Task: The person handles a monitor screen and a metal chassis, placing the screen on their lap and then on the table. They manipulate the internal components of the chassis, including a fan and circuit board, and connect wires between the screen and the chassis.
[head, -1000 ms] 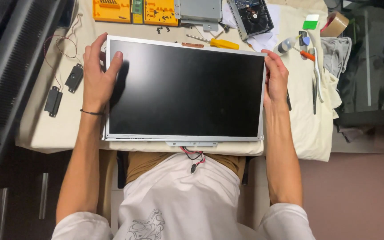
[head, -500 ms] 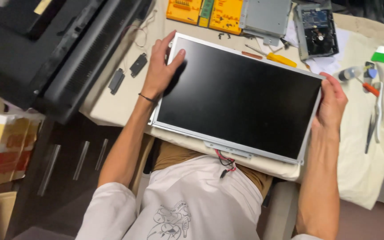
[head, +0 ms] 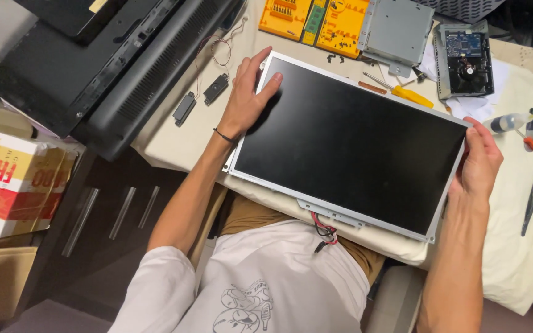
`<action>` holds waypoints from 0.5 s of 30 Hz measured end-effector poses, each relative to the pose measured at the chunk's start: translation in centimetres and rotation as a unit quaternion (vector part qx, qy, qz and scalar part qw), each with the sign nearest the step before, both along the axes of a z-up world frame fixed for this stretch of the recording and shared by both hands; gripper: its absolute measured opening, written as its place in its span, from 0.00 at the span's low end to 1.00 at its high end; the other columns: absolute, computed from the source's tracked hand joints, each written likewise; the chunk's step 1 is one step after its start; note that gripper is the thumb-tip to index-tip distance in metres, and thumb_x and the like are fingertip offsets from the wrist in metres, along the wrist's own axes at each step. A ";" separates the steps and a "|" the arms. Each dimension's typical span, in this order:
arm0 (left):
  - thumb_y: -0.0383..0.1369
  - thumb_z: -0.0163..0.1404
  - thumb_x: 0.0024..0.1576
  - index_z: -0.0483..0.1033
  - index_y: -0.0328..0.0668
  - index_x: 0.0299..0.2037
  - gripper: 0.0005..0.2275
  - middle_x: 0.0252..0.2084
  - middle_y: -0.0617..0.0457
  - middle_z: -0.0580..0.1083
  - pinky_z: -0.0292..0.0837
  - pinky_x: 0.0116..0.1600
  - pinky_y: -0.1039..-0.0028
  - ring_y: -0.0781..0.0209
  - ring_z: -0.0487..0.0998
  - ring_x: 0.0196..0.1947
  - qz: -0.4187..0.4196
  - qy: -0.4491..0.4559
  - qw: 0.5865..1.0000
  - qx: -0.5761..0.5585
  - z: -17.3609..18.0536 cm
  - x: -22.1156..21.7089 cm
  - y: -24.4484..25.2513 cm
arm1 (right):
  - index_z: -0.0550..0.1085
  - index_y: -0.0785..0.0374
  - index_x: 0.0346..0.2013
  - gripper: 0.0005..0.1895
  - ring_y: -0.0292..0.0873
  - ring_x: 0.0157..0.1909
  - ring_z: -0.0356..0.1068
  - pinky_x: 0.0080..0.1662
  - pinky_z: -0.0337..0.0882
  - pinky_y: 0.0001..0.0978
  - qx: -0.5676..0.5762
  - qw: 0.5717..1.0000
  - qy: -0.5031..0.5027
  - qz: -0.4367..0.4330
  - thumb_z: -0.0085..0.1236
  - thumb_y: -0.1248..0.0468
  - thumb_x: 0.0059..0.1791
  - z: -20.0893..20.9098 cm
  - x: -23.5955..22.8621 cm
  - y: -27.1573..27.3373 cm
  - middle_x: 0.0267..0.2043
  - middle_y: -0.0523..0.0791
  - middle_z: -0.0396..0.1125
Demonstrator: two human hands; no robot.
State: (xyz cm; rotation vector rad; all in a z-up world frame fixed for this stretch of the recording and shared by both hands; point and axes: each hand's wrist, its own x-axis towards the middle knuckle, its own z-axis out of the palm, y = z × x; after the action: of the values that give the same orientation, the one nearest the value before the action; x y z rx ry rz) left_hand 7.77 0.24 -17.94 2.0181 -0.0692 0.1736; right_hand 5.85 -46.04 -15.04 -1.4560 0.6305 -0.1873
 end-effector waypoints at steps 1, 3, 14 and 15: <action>0.57 0.45 0.71 0.62 0.52 0.81 0.32 0.55 0.52 0.69 0.63 0.69 0.62 0.54 0.69 0.58 0.002 -0.003 1.000 -0.005 0.0 0.0 0.0 | 0.85 0.51 0.56 0.13 0.28 0.45 0.83 0.50 0.88 0.14 -0.001 1.000 0.008 -0.003 0.61 0.60 0.58 0.3 -0.1 0.1 0.43 0.37 0.81; 0.56 0.45 0.71 0.64 0.51 0.80 0.31 0.56 0.53 0.69 0.65 0.67 0.64 0.55 0.68 0.55 0.001 -0.008 1.000 -0.009 0.3 0.1 0.0 | 0.86 0.51 0.56 0.13 0.28 0.46 0.83 0.51 0.89 0.15 0.000 1.000 0.015 -0.010 0.61 0.60 0.59 0.1 0.0 0.1 0.44 0.37 0.81; 0.53 0.46 0.72 0.67 0.48 0.76 0.28 0.58 0.53 0.71 0.66 0.63 0.68 0.60 0.68 0.50 0.011 -0.030 0.999 -0.026 0.8 -0.1 -0.1 | 0.85 0.50 0.52 0.09 0.29 0.46 0.81 0.49 0.86 0.16 0.008 1.000 0.012 -0.006 0.62 0.60 0.58 0.5 -0.1 0.4 0.42 0.37 0.80; 0.53 0.46 0.72 0.67 0.48 0.76 0.28 0.58 0.53 0.71 0.66 0.63 0.68 0.60 0.68 0.50 0.012 -0.030 0.999 -0.026 1.0 -0.3 0.0 | 0.85 0.50 0.52 0.09 0.29 0.46 0.81 0.49 0.86 0.16 0.008 1.000 0.012 -0.005 0.62 0.60 0.58 0.4 0.0 0.4 0.42 0.37 0.80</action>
State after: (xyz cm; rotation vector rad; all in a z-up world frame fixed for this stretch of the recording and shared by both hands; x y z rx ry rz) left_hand 7.49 0.24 -16.96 1.9624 -0.0772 0.2494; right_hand 5.88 -45.62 -14.60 -1.4412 0.6570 -0.1720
